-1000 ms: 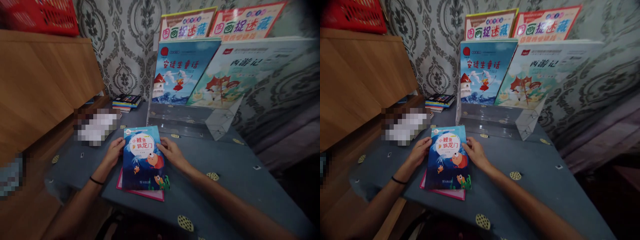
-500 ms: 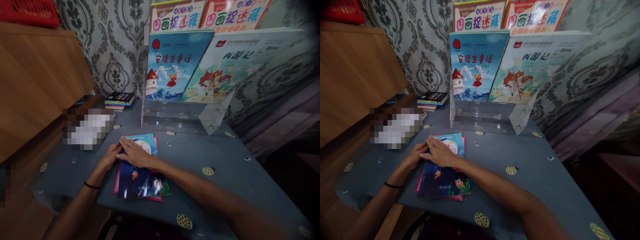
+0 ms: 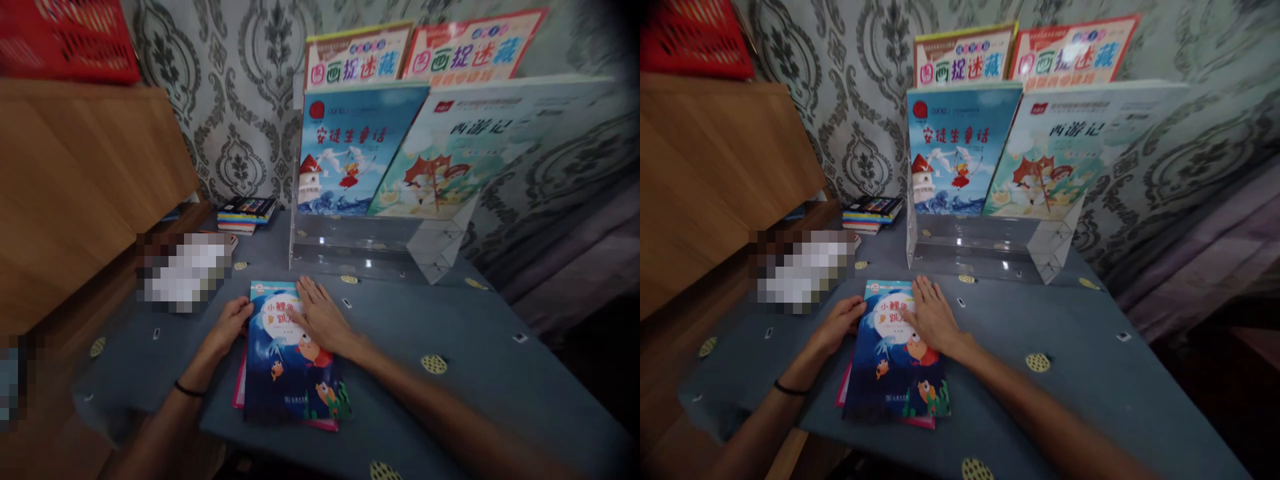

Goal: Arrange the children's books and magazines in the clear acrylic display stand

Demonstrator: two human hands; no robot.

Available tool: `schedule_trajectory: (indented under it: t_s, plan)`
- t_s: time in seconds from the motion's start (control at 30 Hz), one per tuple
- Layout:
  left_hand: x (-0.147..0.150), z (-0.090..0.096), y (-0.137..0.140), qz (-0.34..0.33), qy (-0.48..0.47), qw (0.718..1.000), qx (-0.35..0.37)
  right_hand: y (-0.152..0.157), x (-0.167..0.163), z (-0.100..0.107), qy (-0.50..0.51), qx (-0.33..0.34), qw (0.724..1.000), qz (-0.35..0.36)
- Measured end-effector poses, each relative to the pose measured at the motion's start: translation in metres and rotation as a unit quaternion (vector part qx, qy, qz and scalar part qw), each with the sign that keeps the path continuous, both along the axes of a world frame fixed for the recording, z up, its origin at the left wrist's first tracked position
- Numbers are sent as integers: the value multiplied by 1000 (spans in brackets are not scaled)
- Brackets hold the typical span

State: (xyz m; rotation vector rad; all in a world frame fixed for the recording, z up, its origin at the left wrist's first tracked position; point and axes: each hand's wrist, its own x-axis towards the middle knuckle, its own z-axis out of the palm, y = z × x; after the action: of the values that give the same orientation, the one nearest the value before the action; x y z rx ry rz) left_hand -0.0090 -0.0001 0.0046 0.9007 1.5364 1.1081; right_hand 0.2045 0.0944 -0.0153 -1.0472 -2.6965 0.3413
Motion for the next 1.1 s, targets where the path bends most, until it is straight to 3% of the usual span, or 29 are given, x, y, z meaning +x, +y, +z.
schedule_trajectory:
  t_s: [0.1, 0.2, 0.3, 0.4, 0.47, 0.53, 0.6, 0.67, 0.9, 1.0, 1.1]
  plan:
    - [-4, -3, 7, -11, 67, 997, 26, 0, 14, -6, 8, 11, 1000, -5]
    - [-5, -2, 13, -11, 253, 965, 62, 2, 20, -11, 25, 30, 999, -1]
    - [3, 2, 13, -13, 492, 869, 50, 2, 21, -12, 32, 36, 999, -7]
    - [17, 1, 14, -32, 647, 760, 49, 0, 20, -10, 33, 33, 999, -7]
    - [26, -5, 19, -79, 685, 717, 101, 0, 20, -9, 32, 30, 999, -8]
    - [32, -13, 27, -143, 682, 698, 161, 0, 19, -8, 29, 30, 999, -10]
    - [32, -20, 35, -187, 661, 700, 195, -1, 19, -8, 27, 32, 999, -10]
    - [28, -24, 42, -194, 639, 718, 195, -1, 19, -8, 22, 35, 999, -11]
    - [2, -24, 48, -173, 576, 793, 100, -3, 18, -6, 13, 35, 999, -15]
    - [-1, -24, 44, -169, 575, 795, 97, -5, 17, -3, 6, 29, 999, -14]
    - [1, -24, 35, -177, 592, 778, 114, -6, 16, -1, -2, 27, 999, -18]
